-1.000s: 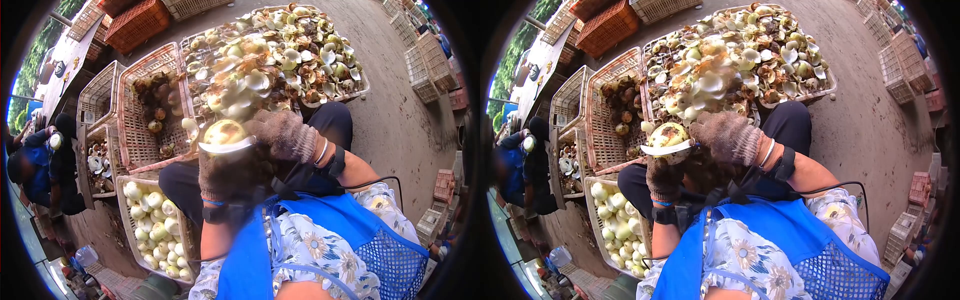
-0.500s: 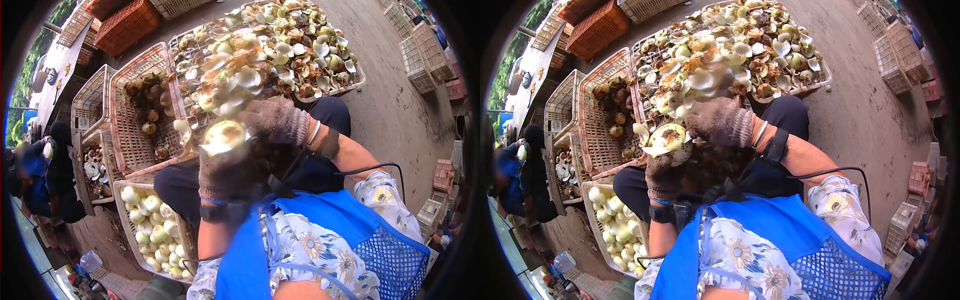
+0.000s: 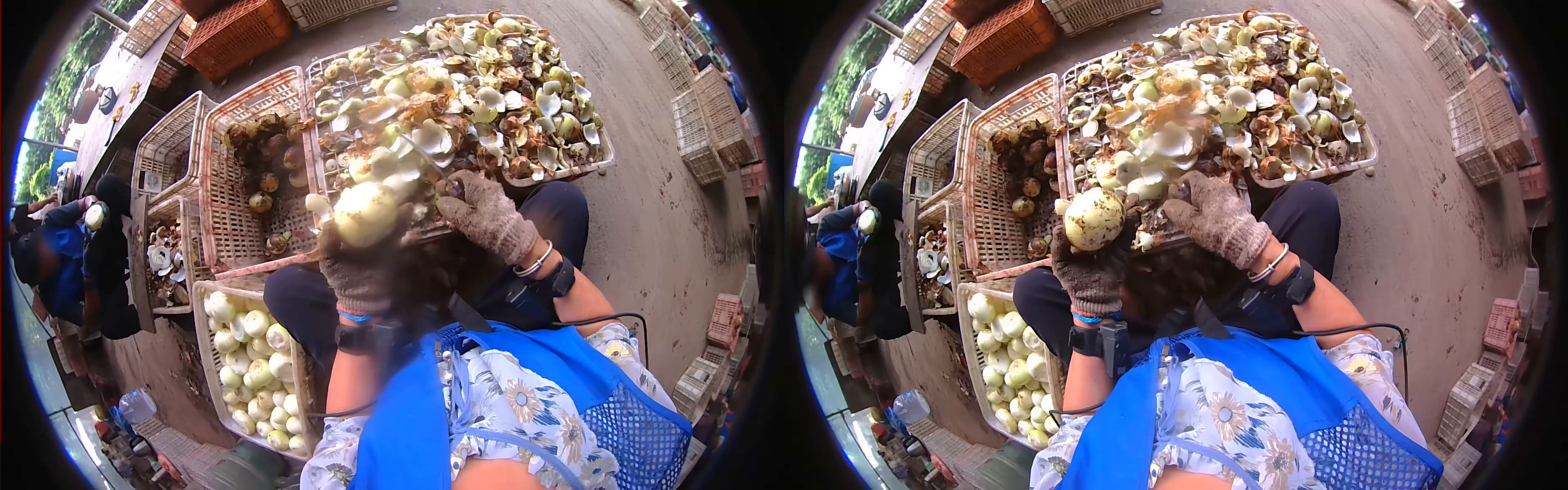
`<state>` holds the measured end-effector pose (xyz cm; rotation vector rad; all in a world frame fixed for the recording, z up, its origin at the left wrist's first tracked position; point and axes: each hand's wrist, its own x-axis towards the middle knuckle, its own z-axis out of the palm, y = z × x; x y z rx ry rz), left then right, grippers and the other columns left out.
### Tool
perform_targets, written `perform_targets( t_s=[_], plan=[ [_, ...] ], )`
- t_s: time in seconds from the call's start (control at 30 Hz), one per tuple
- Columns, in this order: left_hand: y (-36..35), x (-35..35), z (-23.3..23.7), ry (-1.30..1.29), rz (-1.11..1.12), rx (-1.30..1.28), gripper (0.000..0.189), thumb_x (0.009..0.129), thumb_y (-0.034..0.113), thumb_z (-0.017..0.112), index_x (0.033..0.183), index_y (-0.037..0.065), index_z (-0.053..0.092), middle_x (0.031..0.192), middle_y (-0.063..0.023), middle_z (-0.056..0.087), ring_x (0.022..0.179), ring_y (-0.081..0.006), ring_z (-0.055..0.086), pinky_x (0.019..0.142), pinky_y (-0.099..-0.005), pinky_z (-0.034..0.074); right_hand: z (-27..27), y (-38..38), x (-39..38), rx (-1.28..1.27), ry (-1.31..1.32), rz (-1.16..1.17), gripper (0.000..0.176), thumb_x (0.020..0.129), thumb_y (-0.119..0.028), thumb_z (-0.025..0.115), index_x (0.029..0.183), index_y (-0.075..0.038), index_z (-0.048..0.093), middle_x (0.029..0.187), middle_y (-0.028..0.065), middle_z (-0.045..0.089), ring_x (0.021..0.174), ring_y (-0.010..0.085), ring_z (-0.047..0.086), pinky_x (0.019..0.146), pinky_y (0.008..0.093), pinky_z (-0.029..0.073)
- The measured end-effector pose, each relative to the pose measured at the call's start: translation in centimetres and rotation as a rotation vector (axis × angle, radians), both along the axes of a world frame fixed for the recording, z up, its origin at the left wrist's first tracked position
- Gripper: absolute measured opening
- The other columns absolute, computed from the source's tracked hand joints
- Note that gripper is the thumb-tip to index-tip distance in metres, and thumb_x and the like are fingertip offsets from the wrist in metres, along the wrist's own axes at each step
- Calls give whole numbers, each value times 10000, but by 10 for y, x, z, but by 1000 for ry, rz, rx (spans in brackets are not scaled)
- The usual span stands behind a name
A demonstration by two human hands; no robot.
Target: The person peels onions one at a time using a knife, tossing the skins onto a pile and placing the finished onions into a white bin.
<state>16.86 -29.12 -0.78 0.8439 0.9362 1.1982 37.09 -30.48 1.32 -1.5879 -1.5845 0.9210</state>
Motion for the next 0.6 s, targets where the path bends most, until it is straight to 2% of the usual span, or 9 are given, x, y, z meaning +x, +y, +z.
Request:
perform_targets(
  t_s=[0.13,0.2,0.23,0.33,0.37,0.43,0.47,0.53,0.6],
  plan=[
    [-4,-21,-10,-175,-134,-121,718,778,427,685,1350,73,435,1342,-172,481,1249,-386,447,1081,-539,345,27,-27,-30,-232,288,124,269,884,-266,617,1023,-36,607,783,90,631,750,192,616,702,339,492],
    [-9,-24,-8,-1290,-366,-333,695,814,400,690,1355,55,423,1340,-164,484,1253,-385,440,1093,-516,339,43,-35,-37,-256,355,191,287,893,-266,605,1054,-29,593,807,97,622,759,178,606,705,335,491],
    [-9,-24,-8,-1294,-366,-325,695,814,400,690,1355,55,423,1340,-164,484,1253,-385,440,1093,-516,339,55,-38,-42,-355,366,192,292,893,-265,602,1055,-22,585,819,104,616,760,185,602,706,337,489],
    [-11,-20,-17,442,-84,423,637,858,378,657,1350,45,428,1346,-152,486,1245,-344,456,1087,-518,343,48,-40,-50,-395,314,199,308,892,-268,597,1047,-3,571,849,126,608,771,202,598,708,344,483],
    [-14,-19,0,438,-84,424,637,858,378,657,1350,45,428,1346,-152,486,1245,-344,456,1087,-518,343,46,-42,-52,-321,300,221,308,894,-271,593,1044,-3,571,849,128,610,773,203,598,707,348,482],
    [-20,-18,31,-987,-302,-255,454,870,370,582,1254,139,511,1283,-119,498,1178,-317,466,977,-424,379,36,-42,-50,-250,281,241,309,896,-274,588,1041,-2,570,848,131,611,775,203,598,706,351,481],
    [-23,-17,26,-992,-299,-259,454,870,370,582,1254,139,511,1283,-119,498,1178,-317,466,977,-424,379,25,-42,-46,-22,164,308,311,899,-277,583,1048,-5,569,855,133,614,785,202,597,714,353,482],
    [-26,-15,10,-61,-95,43,460,864,346,574,1256,112,513,1248,-124,520,1163,-324,485,1000,-442,366,28,-43,-45,201,47,371,313,902,-280,578,1055,-8,567,861,135,617,795,201,596,721,355,482],
    [-28,-20,2,-376,-190,-26,489,880,338,573,1291,89,485,1281,-137,509,1194,-328,474,1030,-462,358,55,-44,-47,-292,488,257,328,899,-286,581,1074,-10,564,869,138,615,817,227,599,737,355,484]
  ],
)
